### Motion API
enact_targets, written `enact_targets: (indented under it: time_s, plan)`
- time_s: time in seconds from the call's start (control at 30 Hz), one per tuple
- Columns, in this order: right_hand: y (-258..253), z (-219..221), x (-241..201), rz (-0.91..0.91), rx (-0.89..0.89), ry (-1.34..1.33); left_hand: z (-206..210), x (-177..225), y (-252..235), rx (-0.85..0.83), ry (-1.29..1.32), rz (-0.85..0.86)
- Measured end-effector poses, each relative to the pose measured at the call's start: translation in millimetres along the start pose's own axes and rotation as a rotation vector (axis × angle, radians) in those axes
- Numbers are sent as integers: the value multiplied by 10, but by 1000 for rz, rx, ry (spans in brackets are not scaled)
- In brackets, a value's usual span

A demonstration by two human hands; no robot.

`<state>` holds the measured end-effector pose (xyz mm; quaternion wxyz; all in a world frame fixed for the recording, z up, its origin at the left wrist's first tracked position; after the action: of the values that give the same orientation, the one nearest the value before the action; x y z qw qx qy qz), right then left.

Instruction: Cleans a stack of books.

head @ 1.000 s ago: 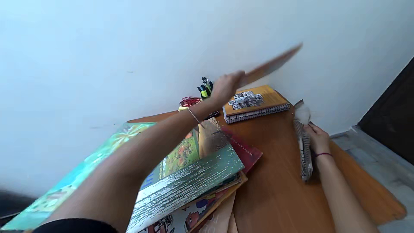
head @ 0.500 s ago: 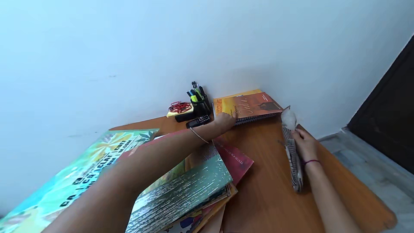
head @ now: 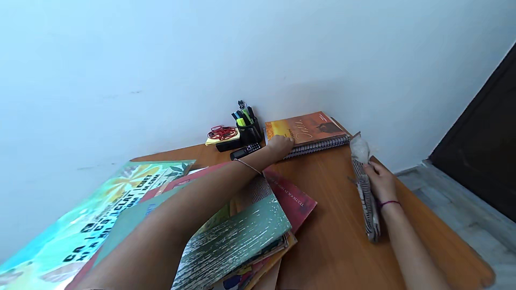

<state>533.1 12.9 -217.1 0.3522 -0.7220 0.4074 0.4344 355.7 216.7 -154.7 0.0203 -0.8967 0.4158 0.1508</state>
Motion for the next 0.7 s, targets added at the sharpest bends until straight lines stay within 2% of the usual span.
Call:
enact_targets:
  time_s: [0.23,0.37,0.57,0.7]
  plan:
    - [-15,8,16,-1,13,0,8,-217,-165,-8,93,27]
    - [-14,19,28,-9,6,-7,43,-373,-205,37,258,19]
    - [-16,40,31,-27,10,-5,182,-521,-215,84,474,-82]
    - [-25,57,74,-94,8,-29,192,-423,-155,55,539,-122]
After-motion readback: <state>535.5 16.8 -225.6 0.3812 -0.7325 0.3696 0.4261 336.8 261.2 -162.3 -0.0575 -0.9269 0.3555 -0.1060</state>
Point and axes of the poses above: each hand's wrist, its own y-axis away from the middle knuckle, its own z-axis out of the palm, x = y × z, the point moved 6 cm from there along -y, towards the middle knuckle, and after that the axes turned 13 degrees about x, right-handed, at the moved point
